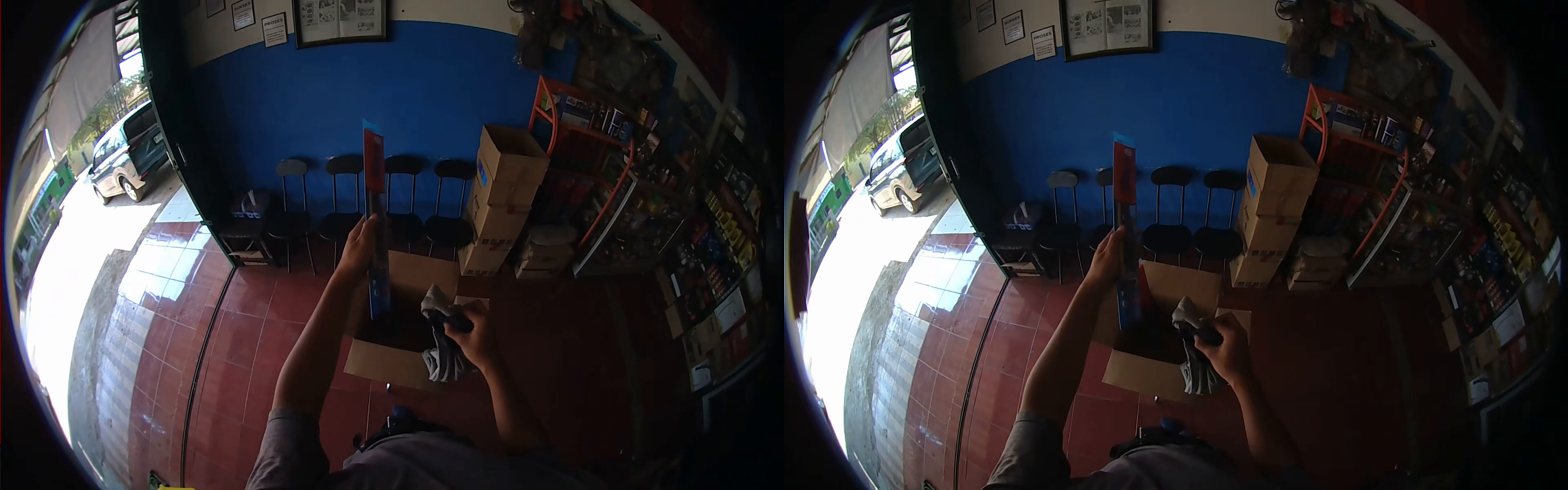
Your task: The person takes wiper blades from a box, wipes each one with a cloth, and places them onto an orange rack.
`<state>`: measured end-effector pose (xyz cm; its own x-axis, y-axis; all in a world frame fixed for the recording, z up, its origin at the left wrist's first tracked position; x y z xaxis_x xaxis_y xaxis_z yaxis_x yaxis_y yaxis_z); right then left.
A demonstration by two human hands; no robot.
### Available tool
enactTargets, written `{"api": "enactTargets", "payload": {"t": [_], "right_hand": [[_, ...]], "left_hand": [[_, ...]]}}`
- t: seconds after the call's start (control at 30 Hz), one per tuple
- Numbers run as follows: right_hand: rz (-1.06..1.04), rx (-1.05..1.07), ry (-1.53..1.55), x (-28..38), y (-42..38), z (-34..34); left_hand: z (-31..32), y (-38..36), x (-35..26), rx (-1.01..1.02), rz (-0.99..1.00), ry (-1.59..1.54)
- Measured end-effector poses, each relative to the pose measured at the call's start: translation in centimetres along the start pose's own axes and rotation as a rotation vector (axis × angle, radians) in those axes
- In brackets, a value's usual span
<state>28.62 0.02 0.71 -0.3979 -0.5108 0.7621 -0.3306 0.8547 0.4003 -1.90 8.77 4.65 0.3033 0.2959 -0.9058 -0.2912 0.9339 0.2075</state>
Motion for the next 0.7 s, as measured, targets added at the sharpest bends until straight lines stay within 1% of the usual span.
{"api": "enactTargets", "payload": {"t": [0.03,0.07,0.1,0.13,0.17,0.2,0.27,0.3,0.33,0.37,0.4,0.43,0.47,0.5,0.53,0.57,0.6,0.63,0.67,0.7], "right_hand": [[-0.018,-0.058,0.009,-1.6,-1.2,1.2],[0.037,-0.009,-0.055,-3.5,-2.6,3.1],[0.065,0.068,-0.186,-7.0,-4.3,5.9],[0.029,0.21,-0.229,-9.7,-6.0,8.6],[-0.001,0.352,-0.272,-9.0,-7.3,9.6],[0.077,0.492,-0.394,-9.2,-8.5,9.9],[0.063,0.469,-0.391,-8.8,-8.4,10.0],[0.046,0.465,-0.382,-8.5,-8.5,9.9],[0.1,0.515,-0.331,-8.8,-8.2,9.8],[0.145,0.566,-0.348,-9.6,-7.3,9.9],[0.246,0.53,-0.294,-7.0,-5.8,7.8],[0.193,0.401,-0.095,-7.3,-3.8,7.2],[0.194,0.259,-0.049,-4.6,-2.2,4.8],[0.157,0.205,-0.017,-2.5,-0.8,3.2],[0.031,0.15,0.021,-2.8,0.8,3.0],[-0.03,0.119,0.015,-0.7,1.6,1.8],[-0.09,0.088,0.008,2.3,1.9,0.3],[-0.081,0.076,-0.001,4.8,1.7,-1.0],[-0.176,0.031,-0.079,8.1,1.2,-2.5],[-0.27,-0.011,-0.158,10.0,0.8,-3.7]], "left_hand": [[0.2,-0.9,-0.1,0.015,-0.058,0.111],[0.2,-1.8,0.1,0.026,-0.114,0.221],[-0.2,-1.8,1.0,0.033,-0.11,0.222],[-1.5,-1.3,2.1,-0.02,-0.005,0.353],[-1.6,-2.1,1.7,-0.07,0.096,0.483],[-1.6,-3.1,2.0,-0.06,0.096,0.481],[-0.6,-4.7,2.0,-0.035,0.062,0.347],[-0.1,-5.5,1.8,-0.025,0.065,0.342],[0.3,-6.6,1.9,-0.005,0.036,0.311],[0.8,-7.5,1.9,0.015,0.008,0.28],[1.4,-8.6,1.5,0.025,0.008,0.276],[2.3,-9.5,1.0,0.039,0.023,0.316],[3.1,-10.3,0.7,0.053,0.04,0.356],[3.5,-10.7,1.5,0.064,0.039,0.351],[3.8,-10.7,2.5,0.078,0.089,0.338],[4.5,-10.8,3.0,0.092,0.139,0.323],[5.5,-11.5,2.6,0.106,0.137,0.317],[6.8,-12.5,2.2,0.13,0.088,0.299],[7.9,-13.2,2.4,0.151,0.037,0.279],[8.9,-13.5,3.1,0.162,0.029,0.27]]}}
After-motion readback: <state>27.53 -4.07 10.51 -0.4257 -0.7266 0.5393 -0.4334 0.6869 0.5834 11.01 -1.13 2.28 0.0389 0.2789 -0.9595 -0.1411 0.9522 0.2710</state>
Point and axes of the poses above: each hand's wrist, its own y-axis towards the middle knuckle, its own z-axis out of the palm, x = y × z, the point moved 7 cm from there along y, towards the middle knuckle, and after that the axes turned 1 degree about -x, right-handed, at the moved point
